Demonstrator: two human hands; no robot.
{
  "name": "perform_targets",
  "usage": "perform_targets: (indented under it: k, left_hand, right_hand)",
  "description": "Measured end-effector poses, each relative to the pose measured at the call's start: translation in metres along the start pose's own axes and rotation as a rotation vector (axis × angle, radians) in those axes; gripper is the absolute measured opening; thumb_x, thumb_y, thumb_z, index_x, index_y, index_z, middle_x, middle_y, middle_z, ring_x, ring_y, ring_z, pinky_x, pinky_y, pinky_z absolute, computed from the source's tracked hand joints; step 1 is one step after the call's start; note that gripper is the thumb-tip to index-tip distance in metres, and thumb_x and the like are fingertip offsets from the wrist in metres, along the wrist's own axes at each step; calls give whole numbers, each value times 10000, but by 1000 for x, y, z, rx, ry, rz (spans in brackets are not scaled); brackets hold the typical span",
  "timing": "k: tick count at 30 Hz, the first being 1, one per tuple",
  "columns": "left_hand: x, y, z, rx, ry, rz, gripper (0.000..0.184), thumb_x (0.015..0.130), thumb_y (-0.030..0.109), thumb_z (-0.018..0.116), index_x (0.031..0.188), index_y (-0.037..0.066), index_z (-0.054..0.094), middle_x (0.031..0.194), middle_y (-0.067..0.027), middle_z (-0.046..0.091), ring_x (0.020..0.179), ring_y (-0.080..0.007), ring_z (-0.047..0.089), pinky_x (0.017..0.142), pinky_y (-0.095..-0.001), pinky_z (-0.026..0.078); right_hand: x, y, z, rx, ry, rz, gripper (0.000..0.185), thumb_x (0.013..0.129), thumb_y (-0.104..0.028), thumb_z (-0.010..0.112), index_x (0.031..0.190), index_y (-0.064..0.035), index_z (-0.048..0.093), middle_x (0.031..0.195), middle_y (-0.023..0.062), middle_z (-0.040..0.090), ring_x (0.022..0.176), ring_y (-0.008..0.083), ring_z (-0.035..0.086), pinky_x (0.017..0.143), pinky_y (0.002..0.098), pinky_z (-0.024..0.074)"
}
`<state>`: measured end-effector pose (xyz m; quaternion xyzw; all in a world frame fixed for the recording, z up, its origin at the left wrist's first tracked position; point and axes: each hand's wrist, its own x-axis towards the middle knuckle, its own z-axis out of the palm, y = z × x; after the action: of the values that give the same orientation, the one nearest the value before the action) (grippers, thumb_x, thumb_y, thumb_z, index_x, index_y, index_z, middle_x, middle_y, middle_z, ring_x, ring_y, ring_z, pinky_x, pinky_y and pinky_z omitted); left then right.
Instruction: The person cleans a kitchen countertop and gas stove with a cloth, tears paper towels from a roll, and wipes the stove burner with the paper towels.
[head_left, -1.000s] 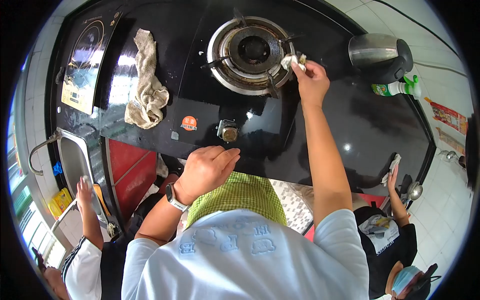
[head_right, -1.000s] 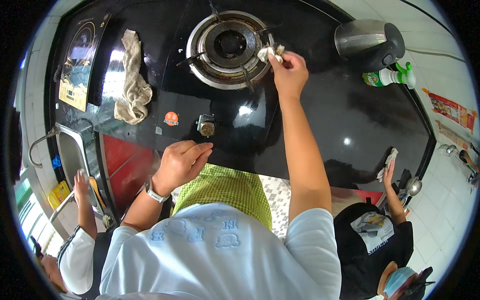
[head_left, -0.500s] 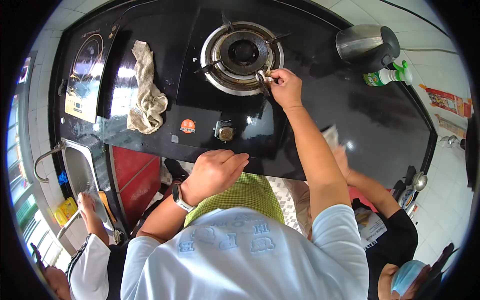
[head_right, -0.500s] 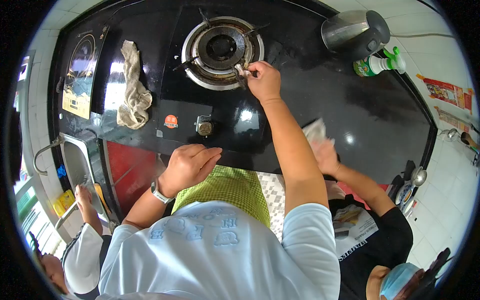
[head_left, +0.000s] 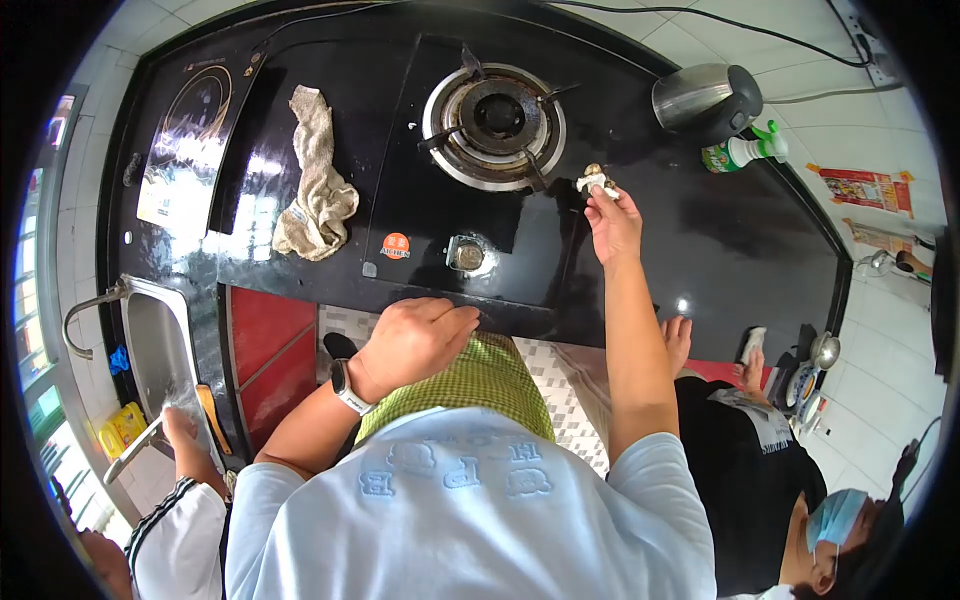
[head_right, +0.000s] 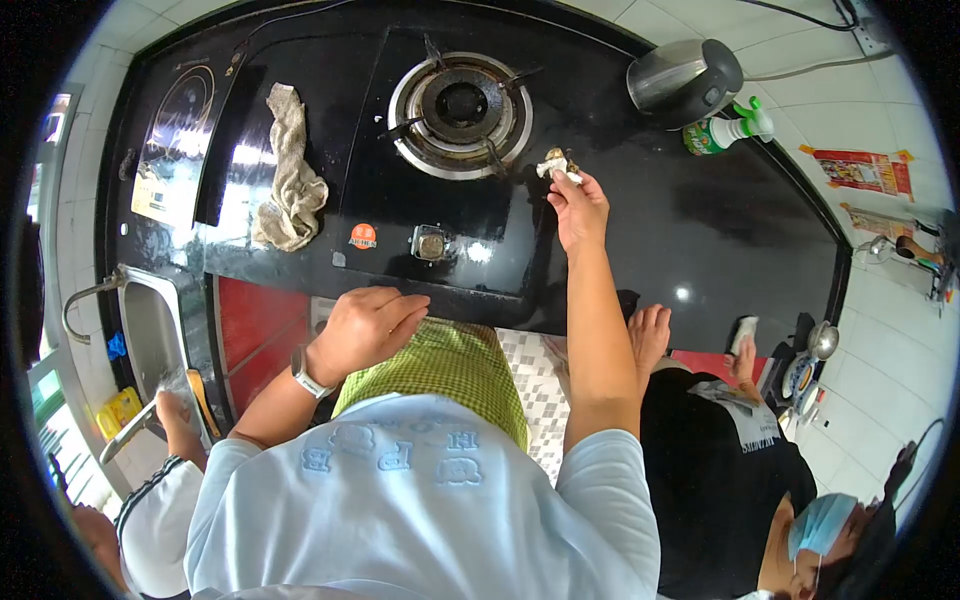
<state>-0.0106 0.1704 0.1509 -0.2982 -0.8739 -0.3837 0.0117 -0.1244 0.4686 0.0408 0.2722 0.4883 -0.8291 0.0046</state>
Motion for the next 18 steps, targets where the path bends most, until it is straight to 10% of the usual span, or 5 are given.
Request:
perform_targets:
  k: [12,16,18]
  left_hand:
    - [-45,14,-21,138,210,-176,106,759,99,663,846,46,632,649,-61,556,570,-241,575,522,-342,479]
    - [-73,41,-7,-141,325,-557,124,808,104,634,907,28,639,732,-109,605,608,-252,599,548,-335,479]
    - [-95,51,14,-343,434,-706,182,852,75,618,1023,14,640,824,-98,637,666,-115,608,576,-236,481]
  right_hand:
    - [-55,-28,57,-148,-464,-190,321,723,174,623,1014,49,566,1010,119,611,923,183,604,872,312,490]
    - [-74,-16,76,-219,-705,-166,334,720,156,637,1026,56,548,1018,126,607,932,180,604,849,299,489]
    - [-92,-9,86,-279,-789,-126,354,707,143,651,1034,58,546,1025,124,608,938,179,603,846,293,485]
